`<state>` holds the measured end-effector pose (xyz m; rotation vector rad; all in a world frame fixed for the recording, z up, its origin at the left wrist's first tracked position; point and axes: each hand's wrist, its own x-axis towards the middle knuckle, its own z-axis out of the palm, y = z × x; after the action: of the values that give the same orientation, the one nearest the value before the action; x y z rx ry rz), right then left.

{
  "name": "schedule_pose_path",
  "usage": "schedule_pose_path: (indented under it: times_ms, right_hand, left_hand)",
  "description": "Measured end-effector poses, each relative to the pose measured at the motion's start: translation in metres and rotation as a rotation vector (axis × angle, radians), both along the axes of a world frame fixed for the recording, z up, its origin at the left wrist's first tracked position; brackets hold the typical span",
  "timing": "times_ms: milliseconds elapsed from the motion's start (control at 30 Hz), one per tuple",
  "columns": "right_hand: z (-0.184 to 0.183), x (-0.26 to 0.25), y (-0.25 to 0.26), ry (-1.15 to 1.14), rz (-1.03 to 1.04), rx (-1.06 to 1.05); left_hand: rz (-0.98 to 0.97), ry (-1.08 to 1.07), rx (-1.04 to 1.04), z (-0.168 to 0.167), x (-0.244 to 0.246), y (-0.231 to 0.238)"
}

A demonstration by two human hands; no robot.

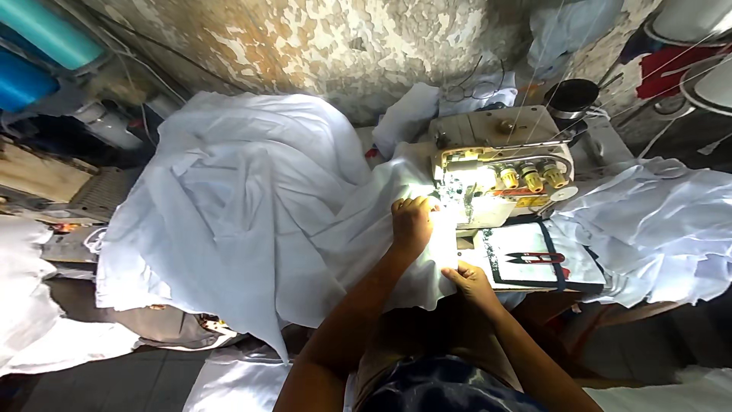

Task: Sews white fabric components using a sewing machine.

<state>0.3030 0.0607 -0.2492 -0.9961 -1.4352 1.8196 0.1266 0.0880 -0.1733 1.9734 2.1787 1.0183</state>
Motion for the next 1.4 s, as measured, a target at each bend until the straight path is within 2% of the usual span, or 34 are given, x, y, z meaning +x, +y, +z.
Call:
schedule_pose_path:
  times_ms: [167,233,500,667,1100,1200,1267,1333,1400]
  right_hand:
    - [0.002,0.0,0.0,0.007,-0.012,-0.006]
    - [0.004,0.001,-0.001,-0.005,-0.024,-0.009]
    - [0.014,-0.003,0.0,-0.029,-0.126,0.105]
    - [0.018,-0.008,0.006,-0.051,-0.168,0.195]
    - [0.02,-0.015,0.006,-0.04,-0.181,0.076]
    - [0.022,-0.011,-0.004,0.051,-0.189,-0.059]
    - [0.02,-0.006,-0.01,0.126,-0.185,-0.155]
    - [0.023,-0.001,-0.016,0.18,-0.186,-0.276]
    - [0.029,0.002,-0.024,0.228,-0.211,-0.399]
  left_hand:
    - [-0.091,0.248,0.18,-0.019,-0.008,-0.007]
    - [-0.136,0.3,0.18,-0.022,-0.01,-0.015]
    - [-0.124,0.174,-0.065,-0.015,0.004,-0.025]
    - [-0.13,0.136,-0.061,-0.016,0.003,-0.02]
    - [-0.189,0.15,-0.261,0.002,-0.007,-0.003]
    - [-0.237,0.204,0.004,-0.021,-0.01,-0.019]
    - [-0.356,0.221,0.164,-0.037,-0.01,-0.042]
    - [-0.472,0.226,0.189,-0.052,-0.004,-0.07]
    - [-0.489,0.245,0.216,-0.069,0.002,-0.092]
